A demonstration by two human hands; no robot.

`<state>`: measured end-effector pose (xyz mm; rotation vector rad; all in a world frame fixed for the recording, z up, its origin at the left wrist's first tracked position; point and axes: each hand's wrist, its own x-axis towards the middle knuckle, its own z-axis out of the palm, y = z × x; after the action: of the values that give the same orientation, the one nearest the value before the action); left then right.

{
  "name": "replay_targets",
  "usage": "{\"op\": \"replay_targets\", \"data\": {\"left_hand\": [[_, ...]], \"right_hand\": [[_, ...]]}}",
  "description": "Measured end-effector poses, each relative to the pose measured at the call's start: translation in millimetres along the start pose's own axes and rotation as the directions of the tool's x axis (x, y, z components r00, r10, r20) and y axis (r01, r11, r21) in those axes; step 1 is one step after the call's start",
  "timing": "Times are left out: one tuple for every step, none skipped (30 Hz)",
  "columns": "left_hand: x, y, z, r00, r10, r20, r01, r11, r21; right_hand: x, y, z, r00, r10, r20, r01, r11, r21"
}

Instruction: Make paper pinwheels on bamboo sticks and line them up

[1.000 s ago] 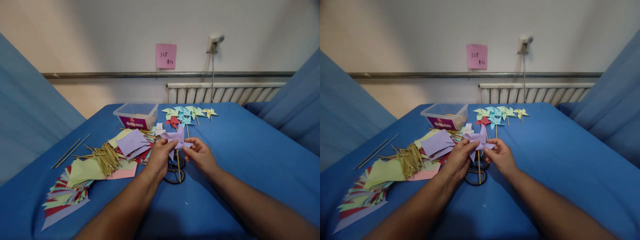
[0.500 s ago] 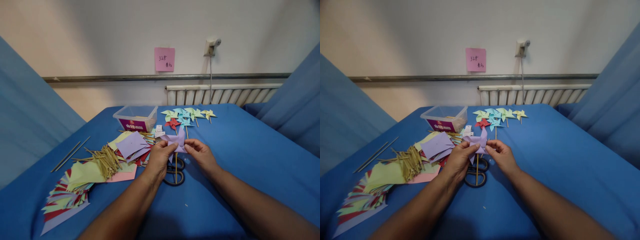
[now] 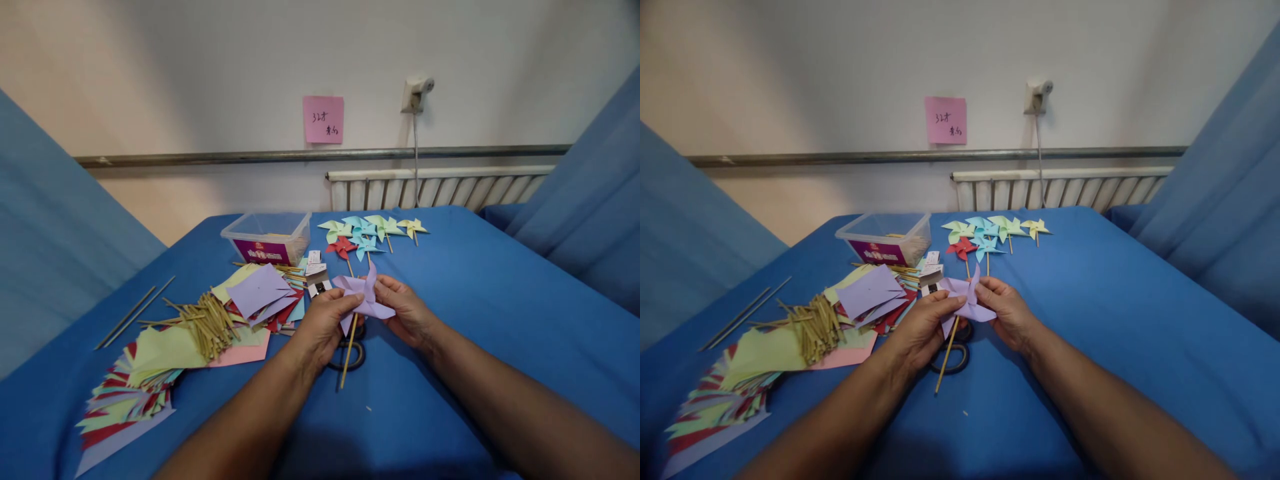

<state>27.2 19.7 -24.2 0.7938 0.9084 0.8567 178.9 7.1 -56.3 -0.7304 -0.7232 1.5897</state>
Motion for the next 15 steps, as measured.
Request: {"op": "replay_targets", "data": {"left_hand": [[-0.4,-0.1,0.4,1.0,-0.007,0.009,0.007,1.0,-0.007],[-0.9,0.0,0.8,1.0,-0.014,0.018,0.014,1.0,-0.014],[-1.6,0.1,1.3,0.999,-0.02,0.025,0.02,1.0,-0.02],[-2.3,0.4,1.8,0.999,-0.025,0.031,0.026,0.999,-0.028],[-3.0,0.7,2.3,0.999,-0.029,0.032,0.03,0.999,-0.036],[-3.6,1.2,2.8,0.999,-0.034,0.033,0.035,0.998,-0.043],[-4.2,1.6,3.2,0.999,-0.038,0.034,0.039,0.998,-0.049],[-4.7,1.9,3.6,0.998,-0.041,0.037,0.043,0.998,-0.056],[-5.0,2.2,3.8,0.998,-0.044,0.042,0.046,0.997,-0.061],[-5.1,2.3,3.8,0.998,-0.045,0.046,0.048,0.997,-0.067],[-5.0,2.3,3.7,0.998,-0.046,0.049,0.05,0.996,-0.075],[-4.9,2.3,3.4,0.998,-0.047,0.051,0.052,0.995,-0.084],[-4.7,2.2,3.0,0.998,-0.047,0.051,0.052,0.994,-0.094],[-4.4,2.0,2.5,0.998,-0.047,0.048,0.052,0.993,-0.102],[-4.3,1.9,2.0,0.998,-0.046,0.044,0.051,0.993,-0.106]], "right_hand": [[0.4,0.3,-0.8,1.0,0.004,0.003,-0.004,1.0,0.003],[0.6,0.8,-1.4,1.0,0.008,0.003,-0.008,1.0,0.005],[0.8,1.3,-1.6,1.0,0.009,0.001,-0.009,1.0,0.008],[0.9,1.8,-1.5,1.0,0.01,0.0,-0.01,1.0,0.011],[0.9,2.2,-1.1,1.0,0.008,-0.002,-0.008,1.0,0.015],[0.8,2.4,-0.5,1.0,0.007,-0.004,-0.007,1.0,0.018],[0.6,2.5,0.1,1.0,0.006,-0.008,-0.006,1.0,0.019],[0.3,2.5,0.6,1.0,0.008,-0.011,-0.008,1.0,0.018],[0.1,2.4,1.0,1.0,0.012,-0.014,-0.012,1.0,0.014],[-0.1,2.3,1.2,1.0,0.017,-0.015,-0.017,1.0,0.011],[-0.2,2.2,1.1,1.0,0.021,-0.013,-0.021,1.0,0.01],[-0.2,2.1,0.8,1.0,0.025,-0.005,-0.025,1.0,0.011],[-0.3,2.2,0.3,1.0,0.026,0.006,-0.026,1.0,0.014],[-0.2,2.4,-0.4,1.0,0.024,0.02,-0.024,1.0,0.014],[-0.1,2.7,-1.2,0.999,0.02,0.034,-0.021,1.0,0.009]]}}
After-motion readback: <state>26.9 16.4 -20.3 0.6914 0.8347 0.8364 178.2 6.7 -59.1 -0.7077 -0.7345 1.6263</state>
